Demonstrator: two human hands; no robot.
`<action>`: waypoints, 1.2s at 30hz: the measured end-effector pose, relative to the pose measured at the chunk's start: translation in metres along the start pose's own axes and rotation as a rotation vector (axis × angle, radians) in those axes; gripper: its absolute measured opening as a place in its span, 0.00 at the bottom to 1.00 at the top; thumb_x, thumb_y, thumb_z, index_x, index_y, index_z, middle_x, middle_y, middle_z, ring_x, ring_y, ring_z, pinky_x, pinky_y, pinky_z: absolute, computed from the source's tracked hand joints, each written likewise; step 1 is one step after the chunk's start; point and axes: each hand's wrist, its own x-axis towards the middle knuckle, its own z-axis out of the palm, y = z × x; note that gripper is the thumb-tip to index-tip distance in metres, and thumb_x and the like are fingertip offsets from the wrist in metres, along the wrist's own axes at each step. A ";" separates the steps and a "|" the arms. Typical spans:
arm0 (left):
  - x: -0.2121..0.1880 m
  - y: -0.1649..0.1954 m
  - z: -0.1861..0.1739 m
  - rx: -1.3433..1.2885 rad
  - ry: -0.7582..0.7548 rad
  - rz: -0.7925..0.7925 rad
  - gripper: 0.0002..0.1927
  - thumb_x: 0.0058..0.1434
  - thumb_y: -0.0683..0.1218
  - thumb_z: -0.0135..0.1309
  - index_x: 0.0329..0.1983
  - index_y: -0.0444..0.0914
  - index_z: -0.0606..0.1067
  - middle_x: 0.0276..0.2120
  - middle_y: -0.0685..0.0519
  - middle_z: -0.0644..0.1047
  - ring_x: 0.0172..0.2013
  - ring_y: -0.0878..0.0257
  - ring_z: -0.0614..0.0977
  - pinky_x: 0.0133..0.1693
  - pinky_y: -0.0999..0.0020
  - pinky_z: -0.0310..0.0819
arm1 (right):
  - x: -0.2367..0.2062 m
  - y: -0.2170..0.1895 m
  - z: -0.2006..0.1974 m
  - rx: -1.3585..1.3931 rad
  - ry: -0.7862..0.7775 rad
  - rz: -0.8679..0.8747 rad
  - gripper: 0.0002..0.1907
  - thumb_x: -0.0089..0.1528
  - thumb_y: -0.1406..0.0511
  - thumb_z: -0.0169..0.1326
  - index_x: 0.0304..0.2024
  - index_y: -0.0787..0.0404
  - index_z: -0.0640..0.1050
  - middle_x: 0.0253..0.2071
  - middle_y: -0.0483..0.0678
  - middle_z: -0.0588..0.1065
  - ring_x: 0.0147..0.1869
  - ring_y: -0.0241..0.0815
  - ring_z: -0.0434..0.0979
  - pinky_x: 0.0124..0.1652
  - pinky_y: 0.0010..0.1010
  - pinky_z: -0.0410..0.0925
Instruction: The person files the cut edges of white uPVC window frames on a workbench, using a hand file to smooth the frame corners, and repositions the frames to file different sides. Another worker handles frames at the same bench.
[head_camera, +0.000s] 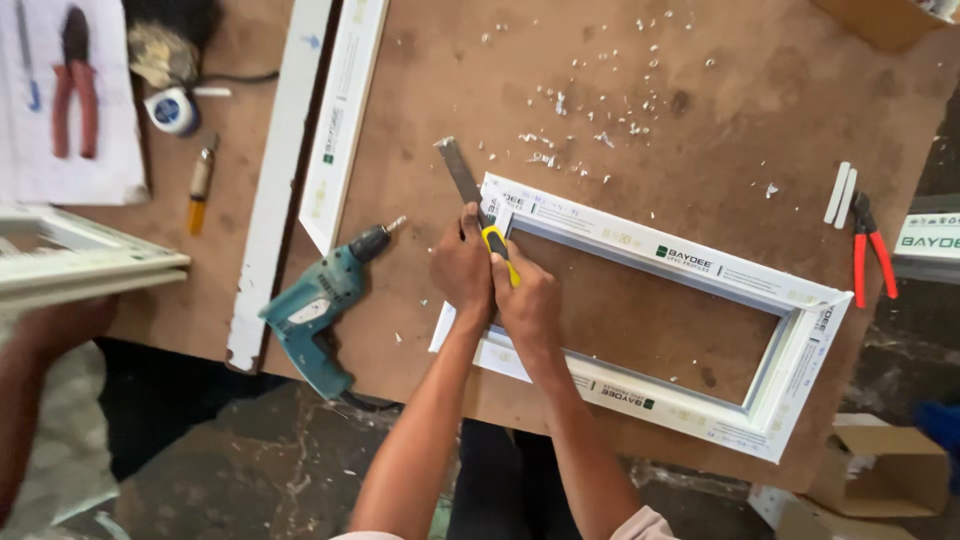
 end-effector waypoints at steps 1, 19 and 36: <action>-0.001 0.000 0.000 -0.005 0.002 -0.001 0.29 0.68 0.67 0.43 0.37 0.42 0.84 0.29 0.41 0.82 0.34 0.41 0.83 0.37 0.46 0.73 | 0.000 -0.001 -0.001 0.085 -0.029 0.096 0.18 0.69 0.60 0.57 0.56 0.64 0.80 0.31 0.59 0.78 0.34 0.52 0.78 0.34 0.39 0.72; -0.005 0.005 0.005 0.161 0.071 0.143 0.31 0.60 0.71 0.54 0.41 0.40 0.82 0.34 0.41 0.83 0.40 0.40 0.84 0.41 0.46 0.75 | -0.161 0.087 -0.166 0.456 0.192 0.462 0.22 0.64 0.65 0.60 0.58 0.69 0.77 0.25 0.40 0.74 0.22 0.27 0.69 0.22 0.21 0.63; -0.019 -0.037 -0.008 0.430 -0.091 0.386 0.36 0.63 0.69 0.55 0.50 0.32 0.73 0.39 0.34 0.80 0.40 0.35 0.82 0.41 0.43 0.75 | -0.154 0.152 -0.212 0.023 0.261 0.159 0.19 0.66 0.62 0.61 0.54 0.69 0.80 0.32 0.44 0.76 0.32 0.32 0.74 0.32 0.26 0.66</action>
